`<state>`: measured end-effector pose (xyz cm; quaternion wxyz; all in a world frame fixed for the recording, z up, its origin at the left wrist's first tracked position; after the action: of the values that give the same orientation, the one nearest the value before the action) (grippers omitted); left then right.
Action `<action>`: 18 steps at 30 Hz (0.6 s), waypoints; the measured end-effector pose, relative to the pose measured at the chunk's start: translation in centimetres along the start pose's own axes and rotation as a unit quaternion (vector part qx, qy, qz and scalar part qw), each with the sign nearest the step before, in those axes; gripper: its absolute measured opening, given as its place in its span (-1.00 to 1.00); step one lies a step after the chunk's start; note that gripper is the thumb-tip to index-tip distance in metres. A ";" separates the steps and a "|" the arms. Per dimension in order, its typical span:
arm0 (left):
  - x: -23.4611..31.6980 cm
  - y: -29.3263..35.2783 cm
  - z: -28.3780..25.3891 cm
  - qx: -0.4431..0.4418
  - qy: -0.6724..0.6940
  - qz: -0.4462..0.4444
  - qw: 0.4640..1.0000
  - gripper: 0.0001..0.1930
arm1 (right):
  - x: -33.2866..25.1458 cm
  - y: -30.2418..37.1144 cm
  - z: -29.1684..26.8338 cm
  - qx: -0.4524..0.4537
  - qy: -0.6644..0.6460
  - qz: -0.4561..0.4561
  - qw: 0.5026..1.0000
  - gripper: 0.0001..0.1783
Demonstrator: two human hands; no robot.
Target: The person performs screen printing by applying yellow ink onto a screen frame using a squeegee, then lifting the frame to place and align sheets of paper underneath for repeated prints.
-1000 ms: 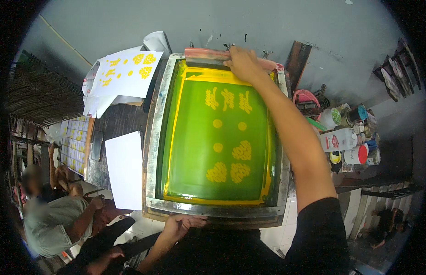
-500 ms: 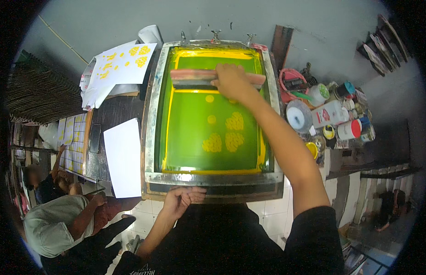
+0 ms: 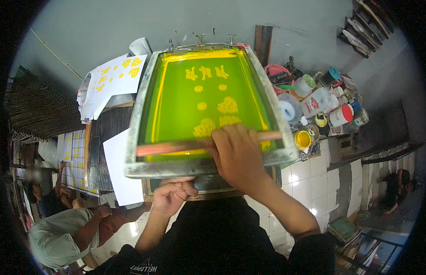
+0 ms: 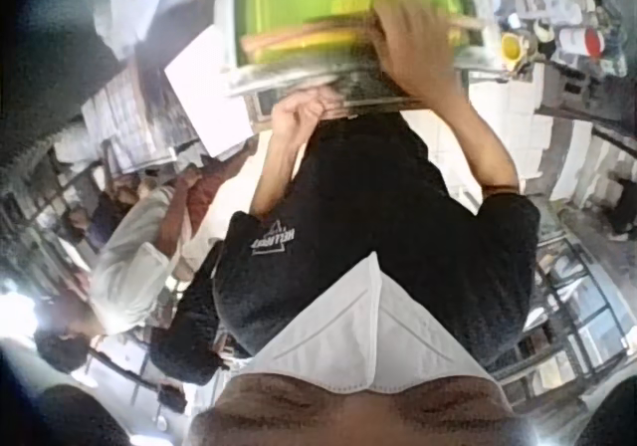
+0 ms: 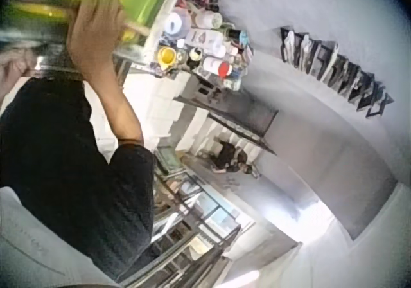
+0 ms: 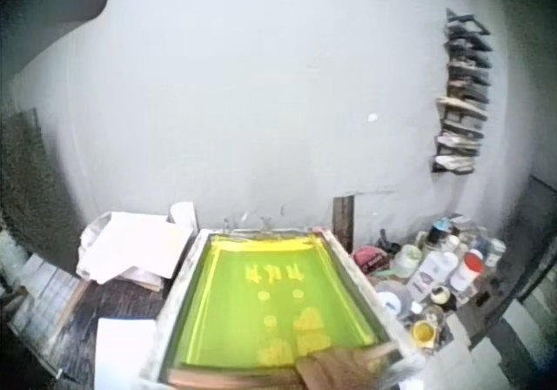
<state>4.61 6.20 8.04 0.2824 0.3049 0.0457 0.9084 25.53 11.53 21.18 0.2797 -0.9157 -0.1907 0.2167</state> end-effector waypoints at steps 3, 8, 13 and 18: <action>4.2 -2.0 3.0 -0.105 -0.063 0.093 0.988 -0.57 | -0.1 -5.7 -4.2 0.118 0.034 -0.086 0.989 -0.70; 9.2 -12.4 -1.1 0.229 -0.697 0.179 0.656 -0.39 | -0.4 -16.4 -9.2 0.205 0.118 -0.162 0.958 -0.69; 8.3 -13.9 -5.8 0.268 -0.883 0.141 0.359 0.17 | -0.4 -21.3 -12.7 0.127 0.018 -0.021 0.991 -0.64; 11.1 -7.6 -10.6 0.342 -0.843 0.067 0.409 0.17 | 0.1 -24.6 -12.6 0.171 0.060 -0.074 0.981 -0.62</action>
<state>-5.10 19.47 3.33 -0.0108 0.9905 0.0703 0.1178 26.33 25.12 45.23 0.4587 -0.8489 -0.2008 0.1695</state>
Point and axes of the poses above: each hand's wrist, its own y-axis away from the middle knuckle, its own z-axis out of the palm, x = y × z, the point moved 4 cm from there along -y, towards the middle knuckle, and after that the axes turned 7 degrees about x, right-handed, at the moved point
